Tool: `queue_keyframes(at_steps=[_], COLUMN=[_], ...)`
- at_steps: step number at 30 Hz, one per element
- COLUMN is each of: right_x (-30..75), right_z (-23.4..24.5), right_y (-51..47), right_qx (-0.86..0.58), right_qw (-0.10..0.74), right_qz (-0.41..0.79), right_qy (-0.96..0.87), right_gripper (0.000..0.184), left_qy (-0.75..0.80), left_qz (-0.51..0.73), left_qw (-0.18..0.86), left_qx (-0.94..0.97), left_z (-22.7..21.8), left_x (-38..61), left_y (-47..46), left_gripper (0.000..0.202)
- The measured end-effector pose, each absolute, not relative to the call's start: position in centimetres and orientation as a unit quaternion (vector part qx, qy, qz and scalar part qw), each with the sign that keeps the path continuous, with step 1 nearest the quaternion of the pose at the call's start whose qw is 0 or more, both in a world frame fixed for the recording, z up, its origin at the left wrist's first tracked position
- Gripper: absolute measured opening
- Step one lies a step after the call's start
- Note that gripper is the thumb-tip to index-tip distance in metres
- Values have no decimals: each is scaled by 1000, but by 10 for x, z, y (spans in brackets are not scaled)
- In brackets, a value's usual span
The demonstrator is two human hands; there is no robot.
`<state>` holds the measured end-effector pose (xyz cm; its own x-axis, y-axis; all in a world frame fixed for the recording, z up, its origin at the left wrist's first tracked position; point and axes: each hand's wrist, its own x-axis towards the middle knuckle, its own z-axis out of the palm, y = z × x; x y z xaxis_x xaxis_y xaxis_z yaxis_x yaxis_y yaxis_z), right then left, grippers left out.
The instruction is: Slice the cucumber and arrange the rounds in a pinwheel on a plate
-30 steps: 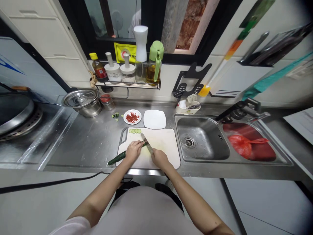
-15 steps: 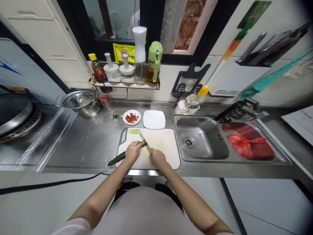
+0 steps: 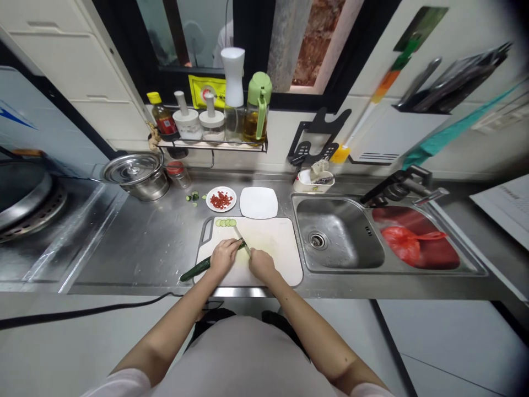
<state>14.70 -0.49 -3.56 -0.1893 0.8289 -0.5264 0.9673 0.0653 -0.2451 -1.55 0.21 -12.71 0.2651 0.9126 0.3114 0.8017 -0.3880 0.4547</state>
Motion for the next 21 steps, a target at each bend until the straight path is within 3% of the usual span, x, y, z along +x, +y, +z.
queue_keyframes(at_steps=[21], right_x=[151], right_z=[-47], right_y=[-10], right_qx=[636], right_qw=[123], right_qz=[-264], right_qy=[715], right_gripper=[31], left_qy=[543], left_qz=[281], left_qw=[99], left_qx=[785], left_z=[-132], left_x=[-13], left_y=[2], left_gripper=[29])
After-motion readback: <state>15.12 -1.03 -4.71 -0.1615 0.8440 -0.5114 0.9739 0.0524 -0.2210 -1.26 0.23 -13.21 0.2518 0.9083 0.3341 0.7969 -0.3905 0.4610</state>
